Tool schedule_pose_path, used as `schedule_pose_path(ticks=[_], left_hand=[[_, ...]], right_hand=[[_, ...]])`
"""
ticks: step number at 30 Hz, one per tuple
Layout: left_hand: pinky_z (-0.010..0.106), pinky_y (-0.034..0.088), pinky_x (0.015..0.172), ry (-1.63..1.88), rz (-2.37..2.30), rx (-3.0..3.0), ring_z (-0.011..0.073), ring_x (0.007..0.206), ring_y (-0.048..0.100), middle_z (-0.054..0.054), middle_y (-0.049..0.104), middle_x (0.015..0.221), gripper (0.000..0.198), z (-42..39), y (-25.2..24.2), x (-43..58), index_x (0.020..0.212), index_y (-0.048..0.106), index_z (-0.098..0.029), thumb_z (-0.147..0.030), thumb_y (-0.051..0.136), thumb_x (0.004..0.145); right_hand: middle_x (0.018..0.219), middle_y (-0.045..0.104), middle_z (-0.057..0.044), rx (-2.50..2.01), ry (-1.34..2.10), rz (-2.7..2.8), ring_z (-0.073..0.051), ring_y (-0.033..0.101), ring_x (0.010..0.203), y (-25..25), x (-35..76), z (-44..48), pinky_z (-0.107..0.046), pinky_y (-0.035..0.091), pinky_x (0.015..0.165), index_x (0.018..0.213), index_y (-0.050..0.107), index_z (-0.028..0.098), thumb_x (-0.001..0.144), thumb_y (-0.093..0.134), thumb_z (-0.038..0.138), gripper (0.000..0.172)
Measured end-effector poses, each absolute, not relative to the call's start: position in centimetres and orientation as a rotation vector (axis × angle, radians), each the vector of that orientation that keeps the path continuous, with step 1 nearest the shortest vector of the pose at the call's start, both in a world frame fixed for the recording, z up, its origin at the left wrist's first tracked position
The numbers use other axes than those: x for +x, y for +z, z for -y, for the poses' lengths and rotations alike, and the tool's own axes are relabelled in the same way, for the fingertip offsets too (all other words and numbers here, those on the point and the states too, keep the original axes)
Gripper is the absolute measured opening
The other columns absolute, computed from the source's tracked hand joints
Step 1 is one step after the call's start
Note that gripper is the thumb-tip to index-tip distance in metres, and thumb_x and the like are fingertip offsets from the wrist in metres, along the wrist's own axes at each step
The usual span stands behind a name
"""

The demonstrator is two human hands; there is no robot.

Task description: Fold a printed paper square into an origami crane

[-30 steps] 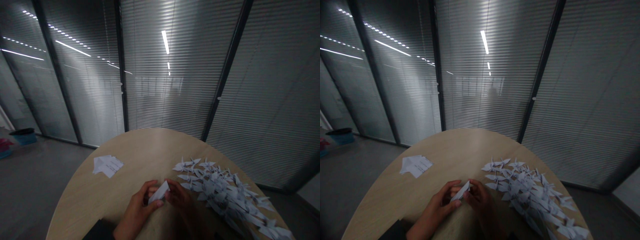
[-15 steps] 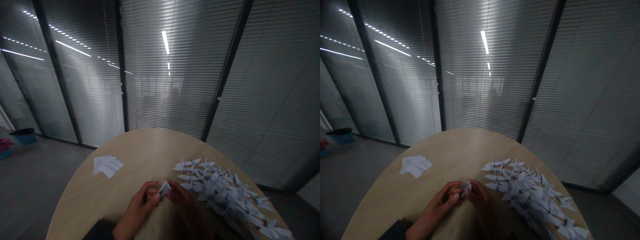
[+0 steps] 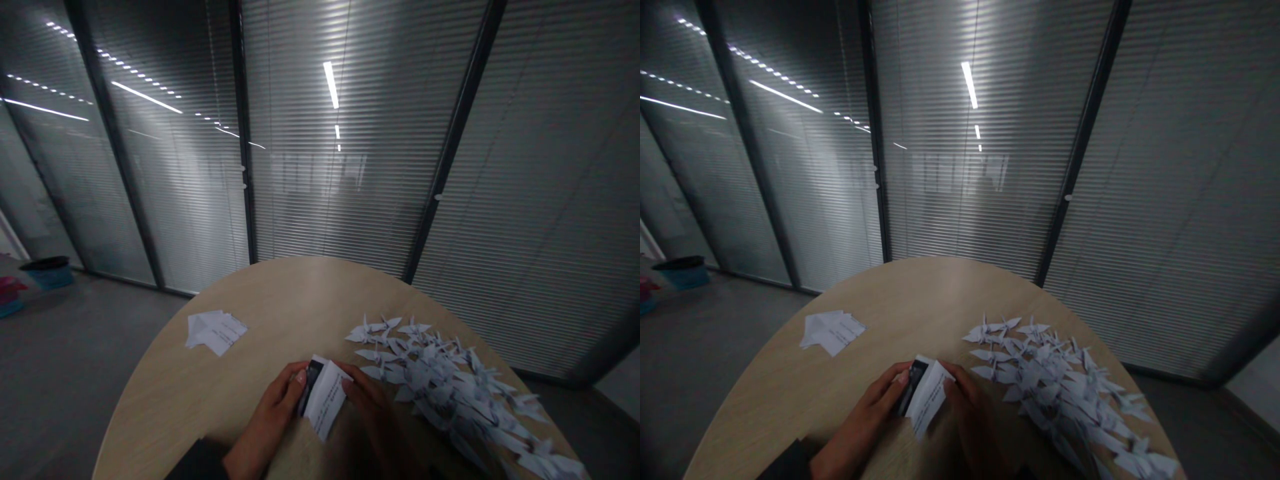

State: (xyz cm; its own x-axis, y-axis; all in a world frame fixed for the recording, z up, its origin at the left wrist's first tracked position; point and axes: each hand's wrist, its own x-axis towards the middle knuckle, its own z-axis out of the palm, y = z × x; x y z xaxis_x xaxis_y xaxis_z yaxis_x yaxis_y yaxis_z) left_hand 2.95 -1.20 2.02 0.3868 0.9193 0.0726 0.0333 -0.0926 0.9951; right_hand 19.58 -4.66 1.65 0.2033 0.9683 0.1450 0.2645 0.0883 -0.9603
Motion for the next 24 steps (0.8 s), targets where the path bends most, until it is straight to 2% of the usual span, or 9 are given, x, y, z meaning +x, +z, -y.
schedule_pose_path(ticks=[3,6,9,14,20,24], left_hand=[[0.036,0.04,0.095,0.968,-0.9,1.437,0.0253,0.102,0.057,0.008,0.067,0.105,0.042,0.9,1.6,3.0,0.1,0.063,-0.018,-0.054,0.051,0.082],[0.036,0.042,0.092,0.98,-0.882,1.379,0.025,0.098,0.059,0.008,0.068,0.101,0.041,0.8,1.2,3.0,0.097,0.064,-0.018,-0.053,0.055,0.08],[0.036,0.042,0.09,0.981,-0.867,1.291,0.0249,0.097,0.059,0.008,0.068,0.1,0.039,0.8,0.9,3.0,0.097,0.064,-0.017,-0.052,0.06,0.078],[0.034,0.044,0.084,0.958,-0.758,1.19,0.0223,0.087,0.061,0.006,0.068,0.09,0.039,0.7,0.6,3.1,0.094,0.064,-0.016,-0.051,0.063,0.077],[0.028,0.043,0.065,0.904,-0.768,1.132,0.0176,0.069,0.058,0.003,0.062,0.07,0.042,0.9,0.9,3.4,0.082,0.066,-0.014,-0.054,0.07,0.069],[0.026,0.042,0.061,0.864,-0.767,1.144,0.0162,0.063,0.056,0.002,0.062,0.066,0.045,1.0,1.0,3.4,0.082,0.068,-0.013,-0.055,0.072,0.067]], right_hand=[[0.097,0.071,-0.005,-1.393,0.905,1.257,-0.023,0.064,0.092,1.3,19.7,4.2,-0.032,0.049,0.083,0.096,0.067,0.022,0.077,0.049,0.044,0.034],[0.086,0.071,-0.007,-1.428,0.938,1.27,-0.023,0.064,0.077,1.4,19.7,4.0,-0.032,0.05,0.07,0.095,0.066,0.016,0.072,0.053,0.046,0.04],[0.081,0.07,-0.008,-1.464,0.905,1.254,-0.023,0.062,0.071,1.3,19.7,3.9,-0.032,0.048,0.065,0.09,0.067,0.014,0.069,0.055,0.048,0.041],[0.077,0.071,-0.007,-1.457,0.872,1.262,-0.022,0.062,0.068,1.1,19.8,3.7,-0.032,0.048,0.063,0.085,0.068,0.015,0.068,0.056,0.045,0.037],[0.077,0.072,-0.007,-1.441,0.933,1.257,-0.023,0.063,0.068,1.3,19.7,3.9,-0.032,0.049,0.062,0.087,0.068,0.015,0.067,0.057,0.044,0.037],[0.086,0.073,-0.008,-1.428,0.942,1.275,-0.025,0.065,0.079,1.0,19.6,4.0,-0.034,0.05,0.07,0.09,0.068,0.015,0.068,0.057,0.041,0.036]])
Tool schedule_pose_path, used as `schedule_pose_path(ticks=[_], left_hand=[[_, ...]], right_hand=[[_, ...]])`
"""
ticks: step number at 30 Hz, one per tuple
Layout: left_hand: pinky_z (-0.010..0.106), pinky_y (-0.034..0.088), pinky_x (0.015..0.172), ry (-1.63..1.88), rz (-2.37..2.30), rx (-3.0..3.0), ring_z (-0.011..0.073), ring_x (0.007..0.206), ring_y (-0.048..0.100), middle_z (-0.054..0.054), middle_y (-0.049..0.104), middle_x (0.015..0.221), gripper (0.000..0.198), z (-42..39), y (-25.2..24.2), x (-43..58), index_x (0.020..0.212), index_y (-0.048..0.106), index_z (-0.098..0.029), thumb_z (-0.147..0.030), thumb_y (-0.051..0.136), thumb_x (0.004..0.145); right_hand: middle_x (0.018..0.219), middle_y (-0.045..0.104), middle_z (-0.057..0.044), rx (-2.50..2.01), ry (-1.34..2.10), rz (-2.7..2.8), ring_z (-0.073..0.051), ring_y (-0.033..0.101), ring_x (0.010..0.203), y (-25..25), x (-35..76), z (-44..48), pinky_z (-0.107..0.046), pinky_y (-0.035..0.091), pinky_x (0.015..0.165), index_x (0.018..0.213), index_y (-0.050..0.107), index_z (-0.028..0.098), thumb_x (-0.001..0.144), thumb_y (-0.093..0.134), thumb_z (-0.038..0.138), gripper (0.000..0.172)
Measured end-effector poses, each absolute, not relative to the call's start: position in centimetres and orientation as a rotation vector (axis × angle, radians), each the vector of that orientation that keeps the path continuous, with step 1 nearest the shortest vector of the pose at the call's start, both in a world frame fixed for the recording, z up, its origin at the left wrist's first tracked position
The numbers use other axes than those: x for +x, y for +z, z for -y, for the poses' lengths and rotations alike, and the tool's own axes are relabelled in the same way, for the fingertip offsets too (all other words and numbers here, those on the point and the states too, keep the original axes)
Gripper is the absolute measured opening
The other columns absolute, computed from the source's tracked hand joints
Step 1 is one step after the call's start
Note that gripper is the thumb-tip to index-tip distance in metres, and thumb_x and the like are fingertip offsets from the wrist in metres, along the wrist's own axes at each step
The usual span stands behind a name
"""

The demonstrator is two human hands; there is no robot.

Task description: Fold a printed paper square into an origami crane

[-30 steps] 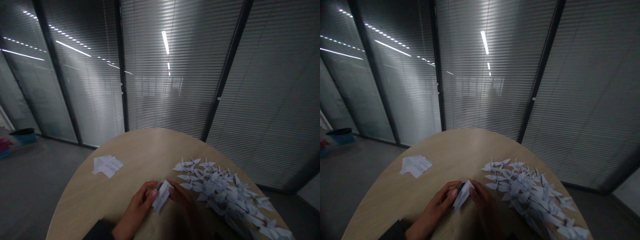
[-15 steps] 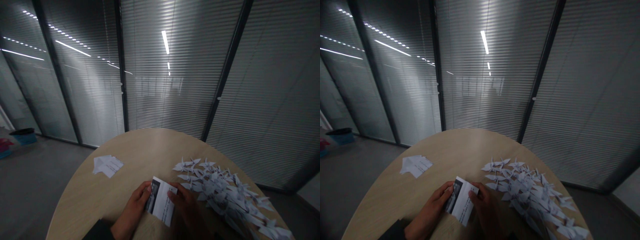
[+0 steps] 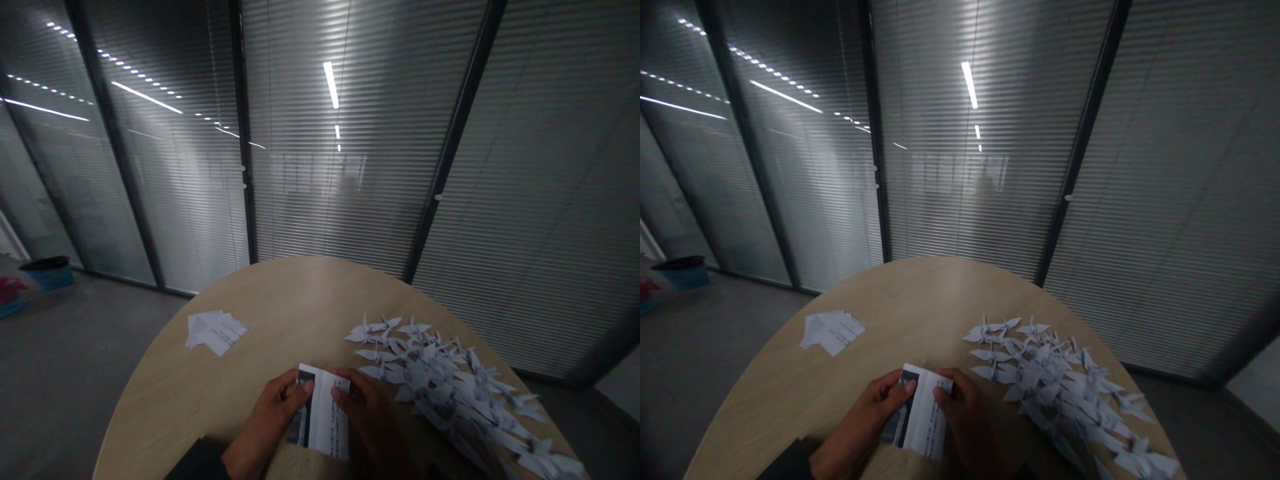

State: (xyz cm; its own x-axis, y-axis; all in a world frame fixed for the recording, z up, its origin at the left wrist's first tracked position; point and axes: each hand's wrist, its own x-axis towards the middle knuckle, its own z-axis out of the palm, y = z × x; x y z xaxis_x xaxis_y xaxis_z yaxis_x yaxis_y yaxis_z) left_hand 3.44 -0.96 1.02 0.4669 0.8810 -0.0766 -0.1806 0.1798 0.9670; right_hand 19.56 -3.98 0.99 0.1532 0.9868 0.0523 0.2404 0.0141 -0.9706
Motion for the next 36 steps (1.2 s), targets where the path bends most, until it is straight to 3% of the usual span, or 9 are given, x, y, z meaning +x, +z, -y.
schedule_pose_path(ticks=[12,19,28,33,36], left_hand=[[0.026,0.042,0.059,0.848,-0.737,1.108,0.0152,0.056,0.056,0.004,0.064,0.06,0.053,0.7,0.6,3.4,0.075,0.072,-0.011,-0.063,0.068,0.066],[0.026,0.041,0.058,0.841,-0.69,1.026,0.0138,0.052,0.053,0.003,0.063,0.057,0.042,1.0,1.0,3.5,0.069,0.072,-0.011,-0.053,0.069,0.071],[0.024,0.038,0.054,0.874,-0.738,0.955,0.0116,0.049,0.049,0.002,0.061,0.053,0.042,1.0,1.2,3.6,0.058,0.068,-0.011,-0.052,0.074,0.065],[0.023,0.039,0.053,0.892,-0.734,0.89,0.0112,0.048,0.05,0.002,0.061,0.053,0.043,1.1,1.4,3.6,0.059,0.068,-0.012,-0.054,0.075,0.063],[0.023,0.039,0.051,0.902,-0.758,0.853,0.0116,0.047,0.051,0.002,0.06,0.051,0.045,0.9,1.4,3.5,0.058,0.067,-0.011,-0.056,0.076,0.06]], right_hand=[[0.096,0.07,-0.006,-1.535,0.714,1.354,-0.024,0.063,0.091,0.7,19.5,4.3,-0.035,0.046,0.082,0.095,0.068,0.02,0.075,0.056,0.035,0.028],[0.09,0.07,-0.004,-1.609,0.555,1.351,-0.023,0.063,0.085,0.2,19.5,4.2,-0.036,0.046,0.079,0.091,0.067,0.023,0.074,0.057,0.035,0.022],[0.084,0.071,-0.003,-1.607,0.418,1.384,-0.022,0.066,0.079,-0.3,19.7,4.5,-0.034,0.05,0.072,0.086,0.066,0.024,0.079,0.056,0.036,0.017],[0.079,0.071,-0.002,-1.402,0.073,1.634,-0.02,0.066,0.074,-0.9,20.0,4.5,-0.032,0.052,0.068,0.085,0.067,0.026,0.091,0.045,0.043,0.029],[0.08,0.07,-0.001,-1.193,-0.08,1.81,-0.016,0.065,0.073,-0.3,20.2,4.7,-0.028,0.052,0.067,0.091,0.065,0.025,0.097,0.032,0.039,0.036]])
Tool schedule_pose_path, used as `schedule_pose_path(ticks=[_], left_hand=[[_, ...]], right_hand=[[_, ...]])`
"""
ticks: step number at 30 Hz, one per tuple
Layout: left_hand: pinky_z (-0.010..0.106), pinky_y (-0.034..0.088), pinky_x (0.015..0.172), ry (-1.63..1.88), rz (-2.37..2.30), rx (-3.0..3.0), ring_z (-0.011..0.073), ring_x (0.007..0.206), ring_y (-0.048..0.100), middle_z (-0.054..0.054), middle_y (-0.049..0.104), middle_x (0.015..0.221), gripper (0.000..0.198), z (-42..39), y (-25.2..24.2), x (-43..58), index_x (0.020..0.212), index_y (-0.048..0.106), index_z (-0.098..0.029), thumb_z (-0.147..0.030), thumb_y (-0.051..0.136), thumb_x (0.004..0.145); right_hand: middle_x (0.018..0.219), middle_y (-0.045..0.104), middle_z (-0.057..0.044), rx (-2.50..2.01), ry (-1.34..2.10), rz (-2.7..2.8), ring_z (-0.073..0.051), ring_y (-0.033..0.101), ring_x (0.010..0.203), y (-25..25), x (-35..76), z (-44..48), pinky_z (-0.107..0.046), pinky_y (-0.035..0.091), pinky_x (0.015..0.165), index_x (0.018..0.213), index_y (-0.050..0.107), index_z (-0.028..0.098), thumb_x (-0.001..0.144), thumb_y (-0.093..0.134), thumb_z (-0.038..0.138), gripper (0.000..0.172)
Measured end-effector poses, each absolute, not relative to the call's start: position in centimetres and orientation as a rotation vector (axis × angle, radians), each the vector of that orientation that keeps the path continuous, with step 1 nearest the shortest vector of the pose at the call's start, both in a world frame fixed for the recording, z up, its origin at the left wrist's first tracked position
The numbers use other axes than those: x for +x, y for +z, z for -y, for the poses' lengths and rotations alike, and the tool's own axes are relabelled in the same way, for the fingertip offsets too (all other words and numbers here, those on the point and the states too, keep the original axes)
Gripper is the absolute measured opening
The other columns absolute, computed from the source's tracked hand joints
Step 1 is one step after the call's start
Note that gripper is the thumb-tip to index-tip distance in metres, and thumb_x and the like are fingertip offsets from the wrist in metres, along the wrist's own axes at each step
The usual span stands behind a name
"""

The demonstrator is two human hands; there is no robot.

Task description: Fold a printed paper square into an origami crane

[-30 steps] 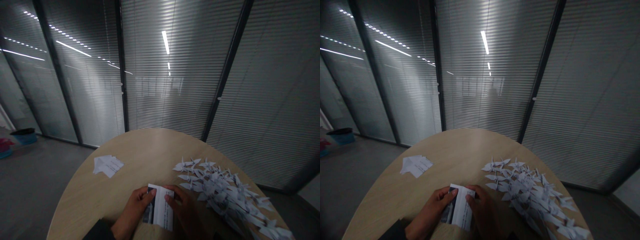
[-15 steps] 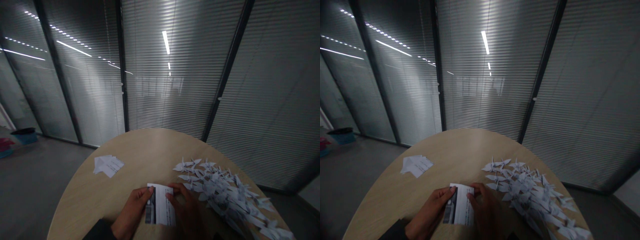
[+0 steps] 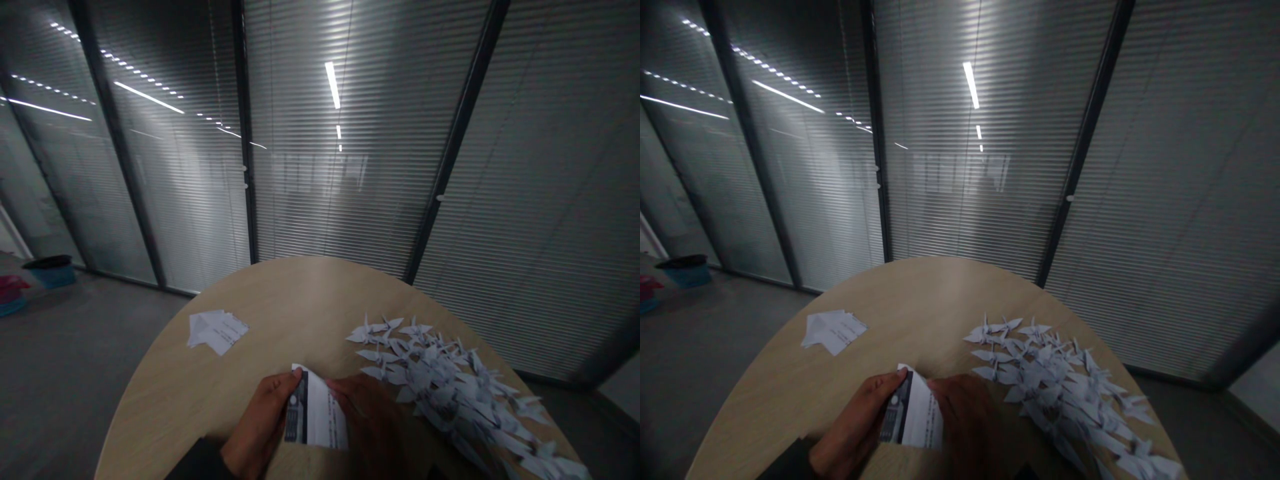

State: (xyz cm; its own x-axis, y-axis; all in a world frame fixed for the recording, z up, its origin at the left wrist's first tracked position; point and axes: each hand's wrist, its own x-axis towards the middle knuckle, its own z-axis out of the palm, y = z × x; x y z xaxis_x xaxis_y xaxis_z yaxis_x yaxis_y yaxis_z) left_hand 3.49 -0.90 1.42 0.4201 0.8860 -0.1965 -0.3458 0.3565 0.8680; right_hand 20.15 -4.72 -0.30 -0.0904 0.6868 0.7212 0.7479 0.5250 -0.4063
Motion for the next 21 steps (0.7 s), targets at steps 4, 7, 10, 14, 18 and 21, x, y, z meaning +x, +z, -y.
schedule_pose_path(ticks=[4,7,10,14,18,21], left_hand=[[0.023,0.04,0.05,0.911,-0.801,0.826,0.0116,0.046,0.051,0.002,0.059,0.049,0.048,0.7,1.3,3.2,0.054,0.064,-0.012,-0.059,0.076,0.057],[0.023,0.04,0.05,0.922,-0.817,0.839,0.0121,0.046,0.051,0.003,0.06,0.05,0.048,0.7,1.4,3.1,0.054,0.064,-0.012,-0.058,0.076,0.058],[0.024,0.041,0.051,0.923,-0.801,0.853,0.0122,0.045,0.052,0.003,0.061,0.051,0.044,0.7,1.6,3.1,0.056,0.066,-0.012,-0.054,0.075,0.061],[0.024,0.044,0.056,0.932,-0.719,0.84,0.0131,0.048,0.054,0.003,0.063,0.053,0.039,0.7,1.7,2.9,0.059,0.069,-0.012,-0.051,0.075,0.064],[0.023,0.044,0.057,0.93,-0.702,0.823,0.0134,0.05,0.056,0.004,0.063,0.054,0.037,0.4,1.2,2.8,0.06,0.07,-0.012,-0.048,0.074,0.067],[0.023,0.044,0.057,0.932,-0.681,0.813,0.0135,0.052,0.056,0.005,0.064,0.056,0.036,0.3,0.8,2.7,0.064,0.072,-0.011,-0.046,0.073,0.068]], right_hand=[[0.084,0.07,-0.003,-0.991,-0.273,1.906,-0.015,0.064,0.075,1.0,20.1,5.1,-0.027,0.053,0.066,0.099,0.06,0.022,0.098,0.032,0.033,0.03],[0.09,0.07,-0.005,-0.905,-0.411,1.915,-0.015,0.065,0.081,1.2,20.1,5.0,-0.027,0.052,0.071,0.102,0.058,0.02,0.097,0.036,0.025,0.023],[0.094,0.071,-0.006,-0.796,-0.471,1.982,-0.015,0.065,0.089,0.7,20.3,4.7,-0.029,0.051,0.081,0.107,0.058,0.018,0.096,0.038,0.019,0.022],[0.097,0.073,-0.006,-0.733,-0.534,2.082,-0.013,0.065,0.096,0.6,20.3,4.4,-0.029,0.049,0.091,0.109,0.058,0.015,0.097,0.035,0.016,0.025],[0.095,0.074,-0.002,-0.691,-0.608,2.127,-0.011,0.066,0.094,1.6,20.1,4.5,-0.024,0.046,0.095,0.105,0.06,0.016,0.098,0.034,0.016,0.027],[0.097,0.074,-0.001,-0.663,-0.636,2.17,-0.01,0.066,0.096,2.0,20.0,4.6,-0.023,0.041,0.102,0.104,0.06,0.015,0.099,0.032,0.015,0.029]])
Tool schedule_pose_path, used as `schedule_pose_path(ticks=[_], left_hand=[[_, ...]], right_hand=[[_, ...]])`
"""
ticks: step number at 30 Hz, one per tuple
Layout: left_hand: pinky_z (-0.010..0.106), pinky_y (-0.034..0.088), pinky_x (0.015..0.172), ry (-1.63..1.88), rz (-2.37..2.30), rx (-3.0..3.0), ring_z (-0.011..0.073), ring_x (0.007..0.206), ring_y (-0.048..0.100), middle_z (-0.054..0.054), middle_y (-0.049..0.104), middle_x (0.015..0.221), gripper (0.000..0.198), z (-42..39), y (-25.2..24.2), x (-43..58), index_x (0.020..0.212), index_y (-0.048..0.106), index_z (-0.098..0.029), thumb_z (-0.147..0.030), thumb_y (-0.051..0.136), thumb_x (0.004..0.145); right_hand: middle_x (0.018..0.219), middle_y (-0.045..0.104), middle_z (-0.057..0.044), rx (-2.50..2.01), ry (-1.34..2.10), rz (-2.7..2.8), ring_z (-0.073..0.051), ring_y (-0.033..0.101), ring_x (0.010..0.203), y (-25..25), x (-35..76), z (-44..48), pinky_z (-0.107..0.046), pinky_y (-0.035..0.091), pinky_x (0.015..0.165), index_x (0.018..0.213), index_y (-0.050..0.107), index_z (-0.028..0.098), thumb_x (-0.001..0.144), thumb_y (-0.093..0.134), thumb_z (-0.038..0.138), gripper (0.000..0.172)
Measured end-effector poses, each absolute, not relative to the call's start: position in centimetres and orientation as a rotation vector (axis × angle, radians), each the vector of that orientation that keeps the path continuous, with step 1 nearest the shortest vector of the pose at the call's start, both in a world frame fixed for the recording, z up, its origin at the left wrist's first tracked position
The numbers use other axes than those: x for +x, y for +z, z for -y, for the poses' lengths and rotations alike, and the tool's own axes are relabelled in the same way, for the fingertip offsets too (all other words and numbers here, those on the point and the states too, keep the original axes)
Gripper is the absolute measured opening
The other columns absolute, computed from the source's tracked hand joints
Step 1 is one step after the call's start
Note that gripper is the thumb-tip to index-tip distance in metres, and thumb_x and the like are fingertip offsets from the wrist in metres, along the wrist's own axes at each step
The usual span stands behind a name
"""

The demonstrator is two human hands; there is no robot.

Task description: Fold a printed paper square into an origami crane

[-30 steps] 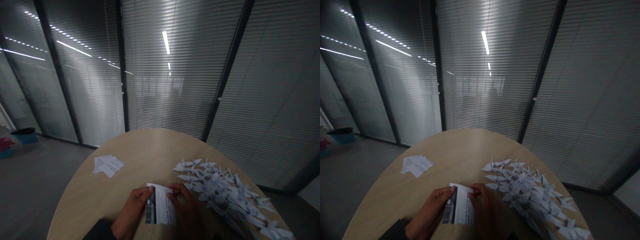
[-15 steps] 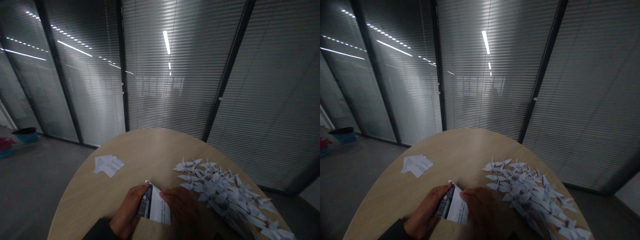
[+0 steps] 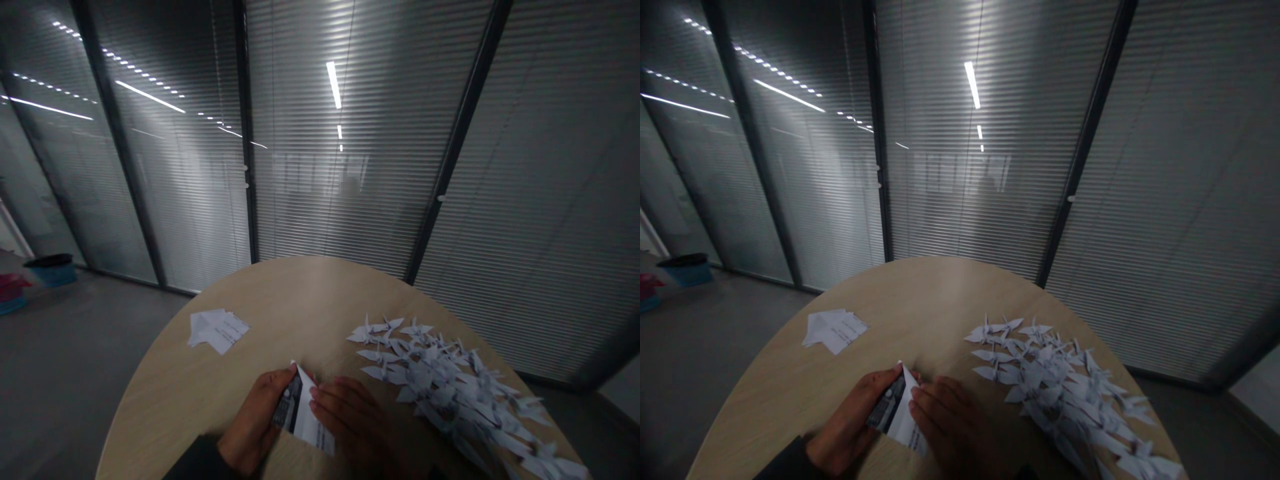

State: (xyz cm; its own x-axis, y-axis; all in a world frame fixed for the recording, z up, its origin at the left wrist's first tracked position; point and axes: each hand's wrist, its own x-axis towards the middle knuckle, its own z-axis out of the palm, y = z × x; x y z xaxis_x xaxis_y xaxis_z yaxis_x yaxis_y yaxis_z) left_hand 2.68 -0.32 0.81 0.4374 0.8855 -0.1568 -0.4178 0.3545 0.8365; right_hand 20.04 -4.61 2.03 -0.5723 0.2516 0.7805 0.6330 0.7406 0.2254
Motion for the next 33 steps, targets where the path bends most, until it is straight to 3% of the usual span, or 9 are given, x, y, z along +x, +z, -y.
schedule_pose_path(ticks=[9,19,33], left_hand=[[0.024,0.044,0.058,0.927,-0.775,0.847,0.015,0.054,0.057,0.005,0.064,0.057,0.034,0.4,1.6,2.6,0.067,0.072,-0.01,-0.043,0.074,0.062],[0.025,0.044,0.058,0.933,-0.784,0.854,0.0151,0.053,0.057,0.006,0.066,0.058,0.033,0.3,1.7,2.5,0.064,0.07,-0.01,-0.043,0.074,0.062],[0.027,0.044,0.061,0.943,-0.798,0.788,0.018,0.058,0.059,0.006,0.065,0.06,0.039,0.1,1.3,2.4,0.07,0.069,-0.01,-0.048,0.07,0.062]], right_hand=[[0.103,0.073,-0.001,-0.664,-0.608,2.236,-0.011,0.062,0.105,0.8,20.6,4.4,-0.026,0.04,0.106,0.105,0.06,0.016,0.098,0.035,0.015,0.027],[0.099,0.074,-0.002,-0.662,-0.608,2.243,-0.012,0.064,0.099,1.3,20.2,4.3,-0.027,0.047,0.099,0.103,0.06,0.016,0.097,0.033,0.014,0.028],[0.096,0.074,0.0,-0.684,-0.596,2.16,-0.011,0.065,0.096,1.5,20.0,4.5,-0.025,0.048,0.097,0.1,0.063,0.018,0.097,0.035,0.015,0.028]])
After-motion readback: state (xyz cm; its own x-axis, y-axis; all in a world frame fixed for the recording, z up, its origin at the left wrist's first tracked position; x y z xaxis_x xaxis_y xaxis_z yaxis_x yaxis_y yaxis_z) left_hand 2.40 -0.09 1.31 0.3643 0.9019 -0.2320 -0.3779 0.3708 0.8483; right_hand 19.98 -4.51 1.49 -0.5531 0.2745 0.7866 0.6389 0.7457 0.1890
